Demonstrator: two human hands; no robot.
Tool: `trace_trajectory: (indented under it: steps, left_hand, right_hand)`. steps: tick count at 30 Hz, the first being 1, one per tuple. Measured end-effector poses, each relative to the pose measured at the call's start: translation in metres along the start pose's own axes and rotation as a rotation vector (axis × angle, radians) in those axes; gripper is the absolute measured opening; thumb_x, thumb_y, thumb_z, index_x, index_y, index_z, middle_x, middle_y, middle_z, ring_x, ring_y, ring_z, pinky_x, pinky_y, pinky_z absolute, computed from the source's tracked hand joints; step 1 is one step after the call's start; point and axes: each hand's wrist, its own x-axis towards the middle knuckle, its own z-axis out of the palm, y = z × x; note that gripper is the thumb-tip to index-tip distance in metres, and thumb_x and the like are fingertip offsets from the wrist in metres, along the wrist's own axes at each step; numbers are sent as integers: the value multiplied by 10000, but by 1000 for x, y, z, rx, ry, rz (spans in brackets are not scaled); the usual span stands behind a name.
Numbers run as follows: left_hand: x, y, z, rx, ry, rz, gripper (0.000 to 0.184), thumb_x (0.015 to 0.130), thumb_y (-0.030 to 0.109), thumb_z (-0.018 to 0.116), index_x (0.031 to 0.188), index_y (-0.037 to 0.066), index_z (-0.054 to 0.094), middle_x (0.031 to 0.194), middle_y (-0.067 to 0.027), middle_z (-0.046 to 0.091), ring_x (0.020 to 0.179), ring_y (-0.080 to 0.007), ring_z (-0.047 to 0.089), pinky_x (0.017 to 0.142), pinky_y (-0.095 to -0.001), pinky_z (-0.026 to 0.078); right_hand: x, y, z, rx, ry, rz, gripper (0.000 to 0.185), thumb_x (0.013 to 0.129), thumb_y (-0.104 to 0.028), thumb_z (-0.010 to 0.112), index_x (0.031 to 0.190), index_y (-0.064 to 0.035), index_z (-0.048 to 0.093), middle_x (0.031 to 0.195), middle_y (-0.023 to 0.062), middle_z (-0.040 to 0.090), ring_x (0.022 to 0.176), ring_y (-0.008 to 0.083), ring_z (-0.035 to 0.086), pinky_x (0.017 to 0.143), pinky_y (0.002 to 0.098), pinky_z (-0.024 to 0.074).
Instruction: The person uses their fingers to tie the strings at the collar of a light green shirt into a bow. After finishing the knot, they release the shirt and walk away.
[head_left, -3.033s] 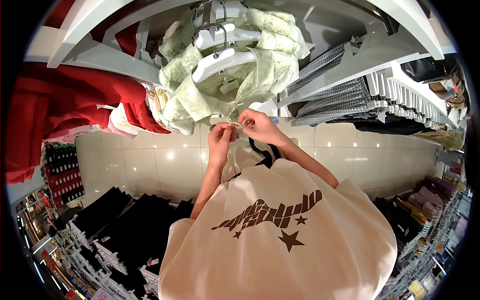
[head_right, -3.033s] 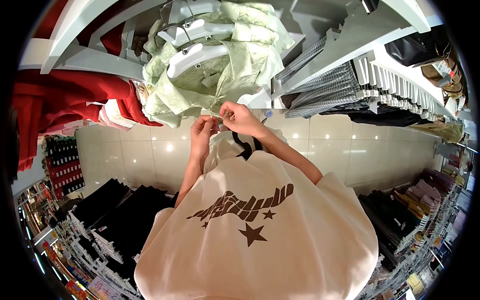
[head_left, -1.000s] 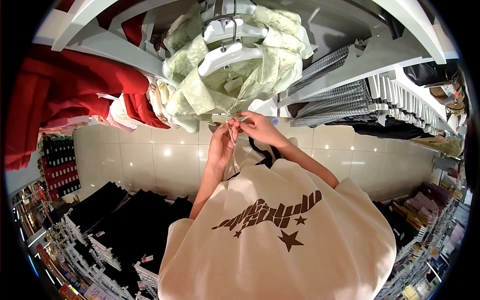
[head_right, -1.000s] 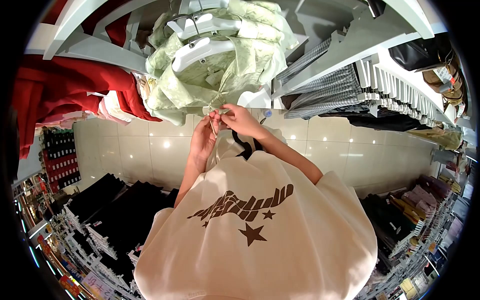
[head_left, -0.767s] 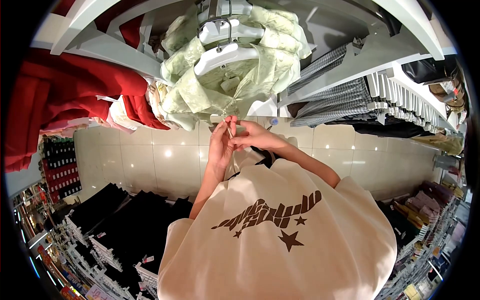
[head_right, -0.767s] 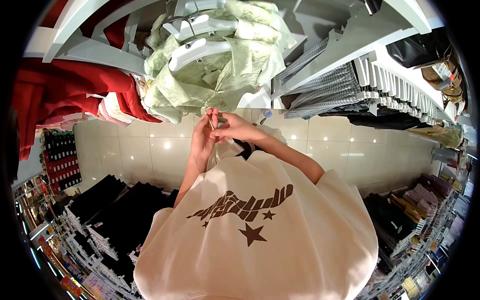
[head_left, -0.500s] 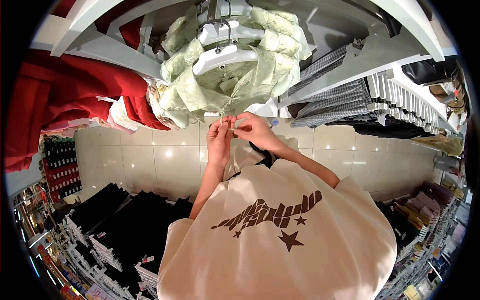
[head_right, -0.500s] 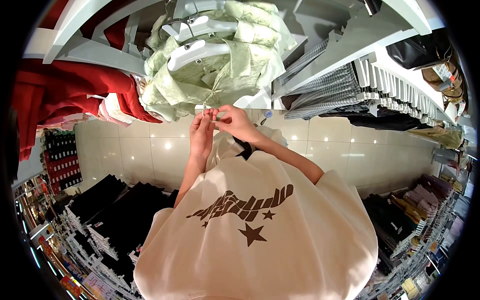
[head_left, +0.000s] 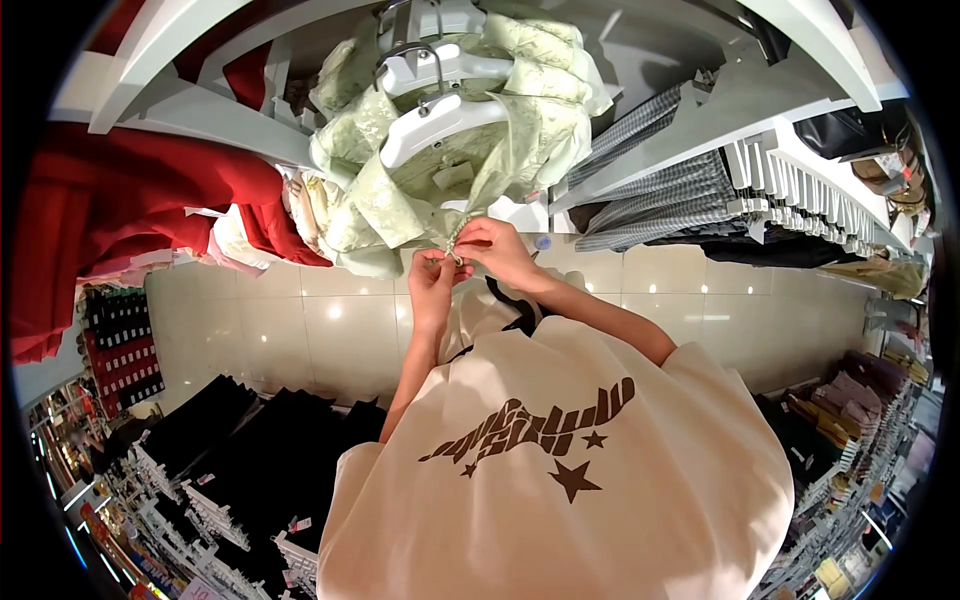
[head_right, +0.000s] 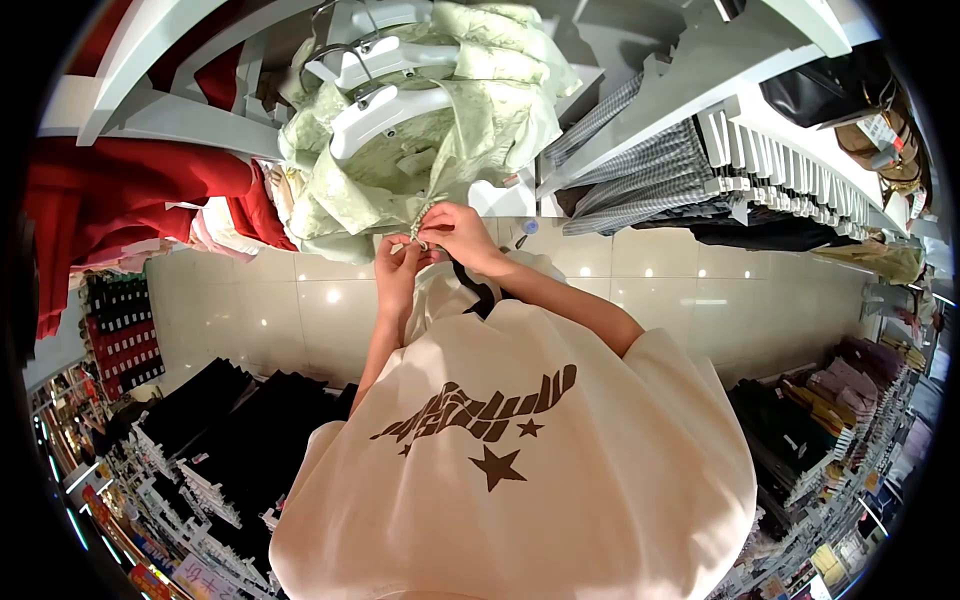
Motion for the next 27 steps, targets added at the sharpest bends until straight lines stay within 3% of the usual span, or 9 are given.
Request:
trace_trajectory:
  steps: [5, 8, 11, 15, 17, 22, 24, 27]
  left_hand:
    - [-4, -5, 1, -69, 43, -9, 94, 1062, 2, 568, 1117, 8, 492, 971, -176, 725, 880, -229, 756, 801, -327, 629]
    - [-4, -7, 0, -28, 22, 49, 90, 1054, -4, 585, 1101, 4, 509, 968, -161, 727, 879, -224, 755, 807, -325, 628]
    - [-3, -11, 0, -7, 20, 90, 87, 1051, 0, 601, 1106, -6, 534, 971, -146, 732, 880, -218, 755, 814, -321, 628]
    - [-3, -11, 3, 14, 40, 116, 104, 1050, 4, 610, 1134, -12, 551, 974, -136, 736, 875, -207, 752, 818, -321, 628]
    - [-4, -9, -1, -60, 17, 79, 109, 1050, 2, 610, 1144, -10, 557, 972, -137, 736, 873, -197, 747, 830, -319, 627]
    - [-8, -2, 4, -50, 27, 62, 89, 1057, 5, 601, 1135, -5, 560, 958, -133, 738, 883, -195, 746, 831, -317, 617]
    - [-8, -5, 2, -51, 32, 76, 87, 1061, 14, 601, 1134, -3, 558, 959, -133, 741, 879, -188, 741, 820, -316, 612]
    - [-8, -6, -1, -63, 43, 113, 79, 1063, 20, 603, 1127, 0, 562, 972, -131, 745, 870, -182, 735, 817, -310, 610]
  right_hand:
    - [3, 9, 3, -9, -109, 104, 181, 971, -60, 740, 1092, 70, 706, 933, 87, 735, 740, 92, 646, 648, 259, 582]
    - [-5, 0, 3, 31, -102, 165, 225, 972, -93, 750, 1100, 88, 712, 975, 94, 746, 828, 119, 678, 743, 270, 570]
    - [-9, -5, 5, -18, -107, 68, 235, 984, -107, 740, 1099, 95, 708, 953, 94, 737, 780, 105, 664, 707, 268, 605]
    - [-6, -1, 0, -100, -92, 98, 243, 979, -92, 741, 1121, 100, 697, 960, 107, 733, 818, 122, 696, 706, 272, 616]
    - [-2, 13, 0, 22, -52, 144, 236, 979, -78, 734, 1123, 103, 686, 955, 110, 727, 809, 118, 690, 699, 272, 616]
    - [-2, 14, 2, 70, 68, 14, 173, 979, -53, 720, 1088, 72, 671, 971, 104, 720, 820, 125, 688, 737, 272, 590]
    - [-1, 11, -2, -29, -92, -46, 147, 980, -40, 708, 1098, 41, 676, 992, 86, 723, 845, 124, 687, 753, 272, 578]
    - [-11, -10, 3, -154, -157, -74, 129, 985, -31, 691, 1101, 25, 689, 994, 69, 725, 833, 126, 687, 730, 280, 586]
